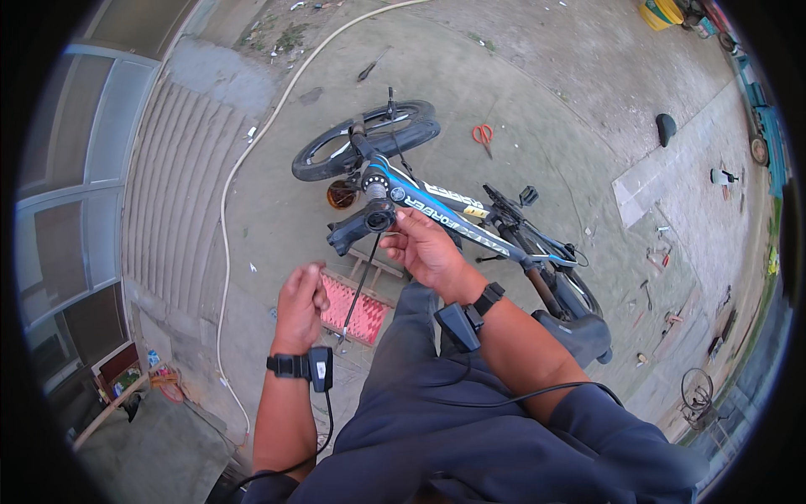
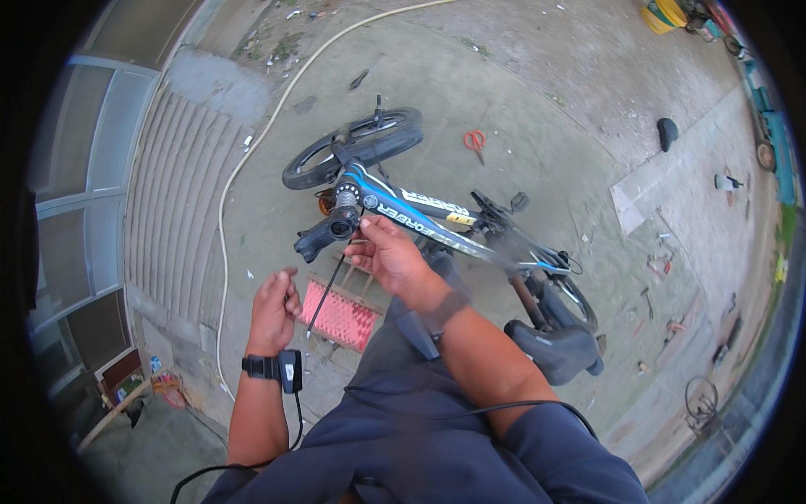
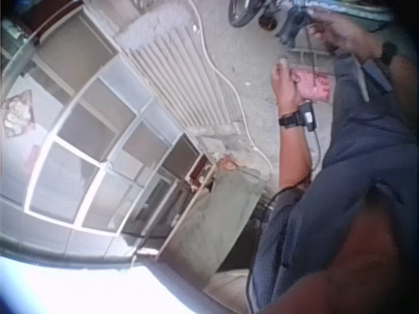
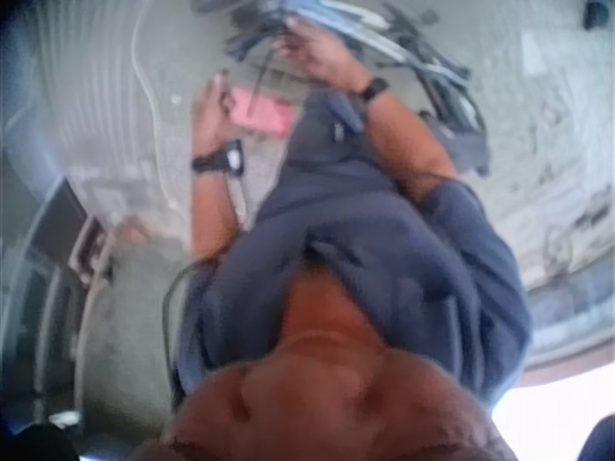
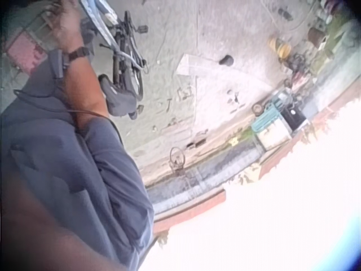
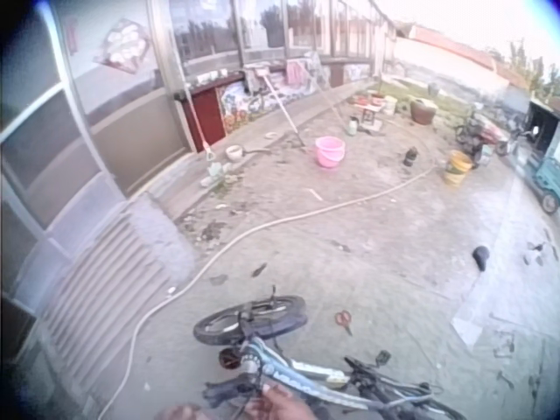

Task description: The person walks around a cluttered outdoor area, picks up a bicycle gear shifter from a basin, and then uses a multi-tool to adjust the shifter on the bicycle handlebar. The person manipulates the shifter and tool repeatedly.

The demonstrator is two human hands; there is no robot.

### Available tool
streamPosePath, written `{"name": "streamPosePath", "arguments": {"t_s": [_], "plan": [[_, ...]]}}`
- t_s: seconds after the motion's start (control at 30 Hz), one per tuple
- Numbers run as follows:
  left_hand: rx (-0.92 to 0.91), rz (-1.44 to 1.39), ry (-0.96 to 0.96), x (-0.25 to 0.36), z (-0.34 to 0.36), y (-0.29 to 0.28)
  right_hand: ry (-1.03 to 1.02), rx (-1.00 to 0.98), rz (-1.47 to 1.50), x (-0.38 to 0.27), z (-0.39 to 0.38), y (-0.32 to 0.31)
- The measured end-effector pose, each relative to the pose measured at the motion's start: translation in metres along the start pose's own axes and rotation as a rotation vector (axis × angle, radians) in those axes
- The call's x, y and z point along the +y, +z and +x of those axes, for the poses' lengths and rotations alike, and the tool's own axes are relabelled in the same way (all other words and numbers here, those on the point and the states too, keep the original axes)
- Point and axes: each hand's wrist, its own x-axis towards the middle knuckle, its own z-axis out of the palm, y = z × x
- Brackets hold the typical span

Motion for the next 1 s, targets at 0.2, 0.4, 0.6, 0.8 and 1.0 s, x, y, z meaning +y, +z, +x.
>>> {"name": "streamPosePath", "arguments": {"t_s": [0.2,0.4,0.6,0.8,1.0], "plan": [[-0.086,0.113,0.06,0.026,0.021,0.038,-0.003,-0.008,0.009,0.001,0.001,-0.003],[-0.089,0.08,0.07,0.023,0.027,0.039,-0.007,-0.037,0.007,0.0,0.001,-0.005],[-0.116,0.041,0.087,0.023,0.034,0.036,0.014,-0.002,-0.026,0.0,-0.002,-0.003],[-0.105,0.004,0.053,0.02,0.032,0.041,0.009,0.017,-0.043,-0.003,0.0,-0.002],[-0.122,0.005,0.058,0.019,0.034,0.038,0.072,0.067,-0.08,-0.004,0.0,0.001]]}}
